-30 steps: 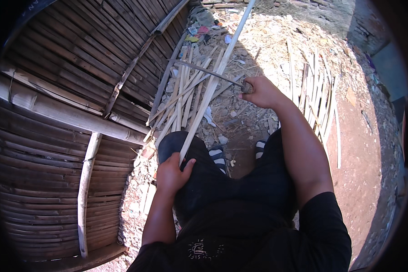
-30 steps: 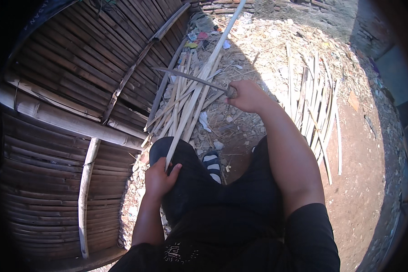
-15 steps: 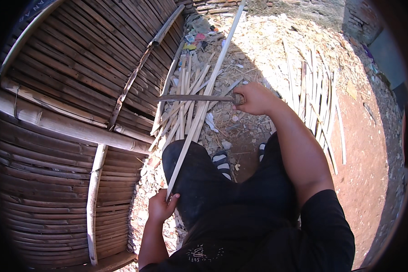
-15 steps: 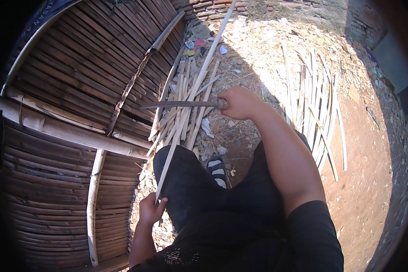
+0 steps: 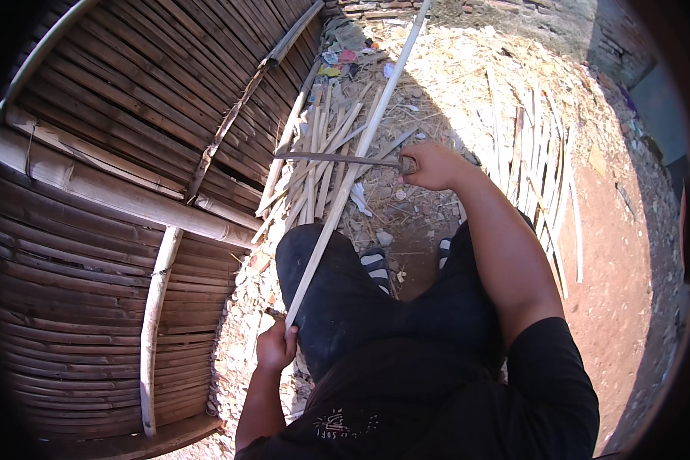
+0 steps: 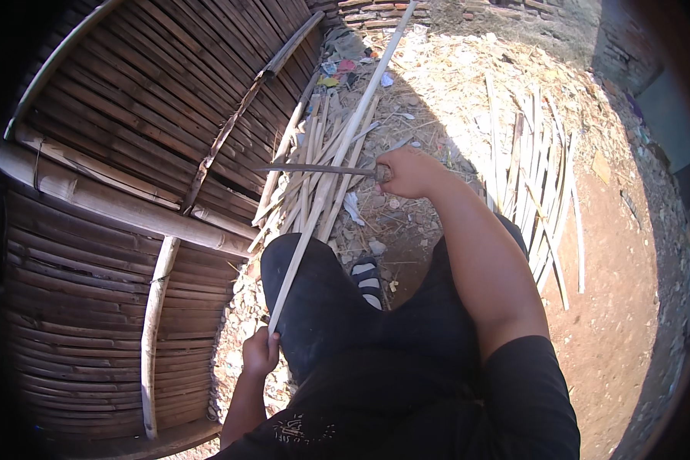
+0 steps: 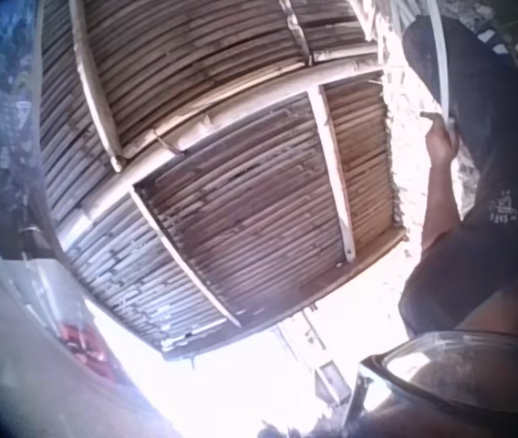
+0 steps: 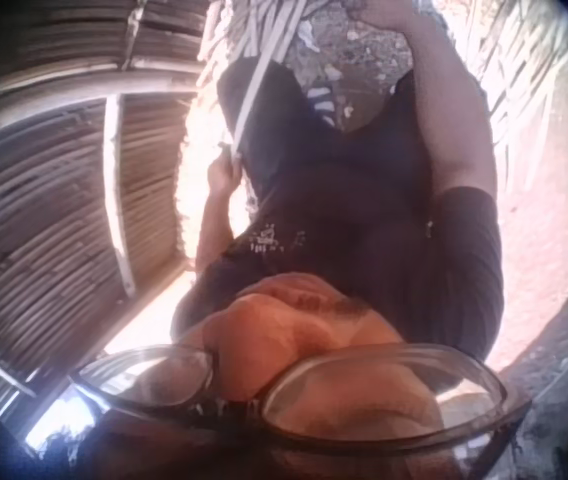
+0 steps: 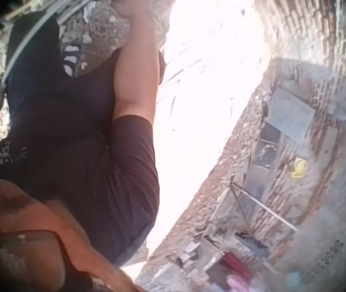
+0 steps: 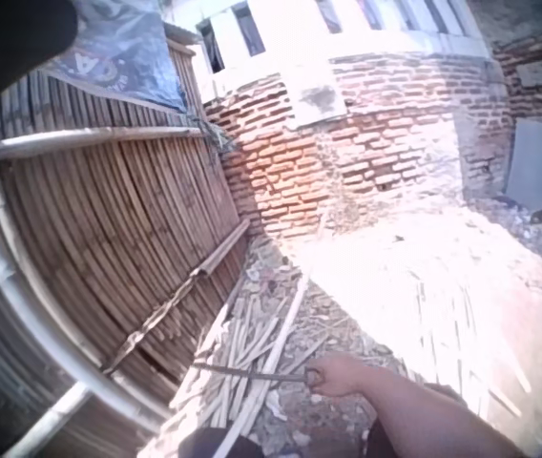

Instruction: The person uses a blade to shave thin strips from a long piece of wood while sitting on the ground, then sets the strip aside and repeats the action on the next piece of wood.

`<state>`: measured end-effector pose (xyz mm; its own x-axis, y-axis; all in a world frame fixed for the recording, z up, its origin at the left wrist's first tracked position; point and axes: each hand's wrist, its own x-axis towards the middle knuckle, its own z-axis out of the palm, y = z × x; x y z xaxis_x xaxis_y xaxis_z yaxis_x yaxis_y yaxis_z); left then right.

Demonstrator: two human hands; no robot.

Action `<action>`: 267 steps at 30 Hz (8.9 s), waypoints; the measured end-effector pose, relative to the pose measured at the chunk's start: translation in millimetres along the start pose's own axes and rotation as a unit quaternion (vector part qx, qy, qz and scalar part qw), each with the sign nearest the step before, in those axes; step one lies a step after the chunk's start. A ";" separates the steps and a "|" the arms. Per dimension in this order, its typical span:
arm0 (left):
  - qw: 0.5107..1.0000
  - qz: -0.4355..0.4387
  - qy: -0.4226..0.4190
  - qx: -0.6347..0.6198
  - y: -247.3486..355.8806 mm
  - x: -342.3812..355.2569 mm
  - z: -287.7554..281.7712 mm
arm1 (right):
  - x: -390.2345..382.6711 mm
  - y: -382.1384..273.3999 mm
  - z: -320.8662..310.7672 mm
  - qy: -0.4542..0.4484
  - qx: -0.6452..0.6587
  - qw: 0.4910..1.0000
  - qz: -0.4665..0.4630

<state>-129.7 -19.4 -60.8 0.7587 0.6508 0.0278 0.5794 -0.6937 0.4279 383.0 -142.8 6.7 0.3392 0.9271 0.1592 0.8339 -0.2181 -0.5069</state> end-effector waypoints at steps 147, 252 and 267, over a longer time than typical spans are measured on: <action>0.887 -0.194 -0.211 -0.363 59.0 90.1 -47.7 | -1.2 -38.7 -12.3 -0.038 -0.094 0.994 -0.044; 0.963 -0.088 -0.099 -0.233 76.6 30.9 -7.8 | -5.7 -22.1 -26.5 -0.083 -0.065 0.993 0.053; 0.950 -0.102 -0.127 -0.266 71.1 33.6 -9.7 | -6.5 -7.1 -27.0 0.003 -0.039 0.998 0.057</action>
<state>-65.9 -43.8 -20.8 0.7332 0.6131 -0.2942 0.5403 -0.2625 0.7995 386.6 -155.6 32.2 0.4360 0.8933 0.1094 0.8212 -0.3452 -0.4545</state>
